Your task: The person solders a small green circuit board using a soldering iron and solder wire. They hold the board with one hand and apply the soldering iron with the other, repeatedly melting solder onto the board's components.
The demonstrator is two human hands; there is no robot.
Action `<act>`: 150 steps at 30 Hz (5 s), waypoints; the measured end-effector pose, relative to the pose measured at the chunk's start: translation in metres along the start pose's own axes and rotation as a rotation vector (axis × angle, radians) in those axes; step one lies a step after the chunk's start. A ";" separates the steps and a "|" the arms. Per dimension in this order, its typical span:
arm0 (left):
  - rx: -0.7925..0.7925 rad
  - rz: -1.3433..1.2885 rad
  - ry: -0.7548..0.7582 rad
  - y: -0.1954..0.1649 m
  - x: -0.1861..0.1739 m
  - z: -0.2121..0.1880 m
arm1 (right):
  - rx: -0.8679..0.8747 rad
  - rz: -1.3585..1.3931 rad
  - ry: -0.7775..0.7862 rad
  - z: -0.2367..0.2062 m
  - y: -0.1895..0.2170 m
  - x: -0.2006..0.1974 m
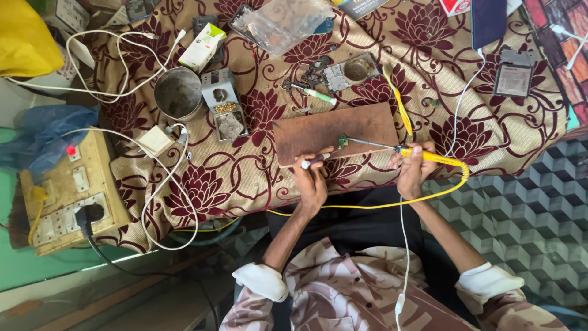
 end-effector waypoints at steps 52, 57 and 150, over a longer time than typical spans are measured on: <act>0.255 0.306 -0.021 -0.014 -0.009 0.004 | 0.038 -0.037 -0.010 0.004 0.003 0.012; 0.257 0.134 -0.024 -0.008 -0.004 0.001 | 0.080 0.006 -0.058 0.005 0.004 0.013; 0.255 0.246 0.001 -0.013 -0.008 0.003 | -0.296 -0.868 0.338 0.073 0.122 0.111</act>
Point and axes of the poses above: each hand's wrist, its own z-axis towards the middle knuckle, its own x-axis out of the palm, y = z × x, the point moved 2 cm from there along z, towards the middle knuckle, and after that the axes turned 9 degrees about y, right-handed, at the moved point
